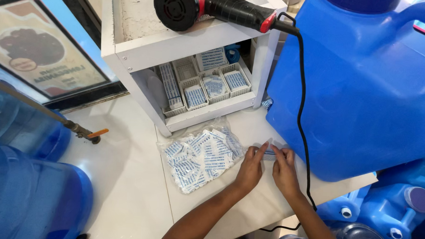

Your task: The person cleans a water jug cap, places it on a large blue water jug, and uses a heat gun to shrink the plastic seal around the neck. They then wipe the jug with a cloth and organize small plastic seals from a storage unit.

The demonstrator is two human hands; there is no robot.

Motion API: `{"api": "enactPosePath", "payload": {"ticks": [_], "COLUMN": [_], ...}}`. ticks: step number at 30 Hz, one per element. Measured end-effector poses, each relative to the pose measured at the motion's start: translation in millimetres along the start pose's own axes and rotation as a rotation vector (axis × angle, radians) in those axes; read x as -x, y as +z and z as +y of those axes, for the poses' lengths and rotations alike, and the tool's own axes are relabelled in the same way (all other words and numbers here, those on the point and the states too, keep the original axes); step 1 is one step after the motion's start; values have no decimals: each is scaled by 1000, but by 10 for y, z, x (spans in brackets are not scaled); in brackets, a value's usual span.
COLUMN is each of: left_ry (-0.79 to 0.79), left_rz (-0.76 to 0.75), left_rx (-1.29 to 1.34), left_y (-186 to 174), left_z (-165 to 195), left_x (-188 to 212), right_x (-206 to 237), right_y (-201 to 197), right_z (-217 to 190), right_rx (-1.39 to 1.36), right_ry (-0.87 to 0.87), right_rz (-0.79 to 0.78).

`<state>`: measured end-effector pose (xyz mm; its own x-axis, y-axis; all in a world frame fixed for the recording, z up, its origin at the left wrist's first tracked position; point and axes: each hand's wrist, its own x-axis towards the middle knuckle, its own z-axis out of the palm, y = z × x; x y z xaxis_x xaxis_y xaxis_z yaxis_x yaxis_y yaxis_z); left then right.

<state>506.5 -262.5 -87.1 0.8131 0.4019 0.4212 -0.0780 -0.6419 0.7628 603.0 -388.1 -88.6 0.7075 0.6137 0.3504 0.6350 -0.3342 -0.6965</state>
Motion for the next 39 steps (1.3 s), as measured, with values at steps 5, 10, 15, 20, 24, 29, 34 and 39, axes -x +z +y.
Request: {"api": "enactPosePath", "payload": {"ticks": [5,10,15,20,24,29,34,39], "left_ry": [49,38,299,375,223,-129,-311,-538], "left_rz": [0,-39,-81,-136,-39,239,346,422], "left_rx": [-25,-57,-402,-692,-682,-670,-509,-392], "left_y": [-24,-225,-851,-1406,-1813,-2223,-2414,-2611], "left_z": [23,166,297,187,-104,-277,-137,-40], "left_x": [-5,-114,-463,-884,-1219,-1101,-522,-56], "right_x": [-4,-126,-482,-1179,-1846,-2868,-3470,-3734], "right_y": [-32,-126,-210,-27,388,1227,2184,2346], "right_z": [-92,-236,-587,-1019,-1178,-1264,-1545,-1640], "right_rx": [13,89,44,-10,-104,-311,307,490], "right_ry": [-95,-34,-156,-357,-460,-349,-723,-456], "right_rz": [35,22,-14,-64,-136,-313,-323,-665]}}
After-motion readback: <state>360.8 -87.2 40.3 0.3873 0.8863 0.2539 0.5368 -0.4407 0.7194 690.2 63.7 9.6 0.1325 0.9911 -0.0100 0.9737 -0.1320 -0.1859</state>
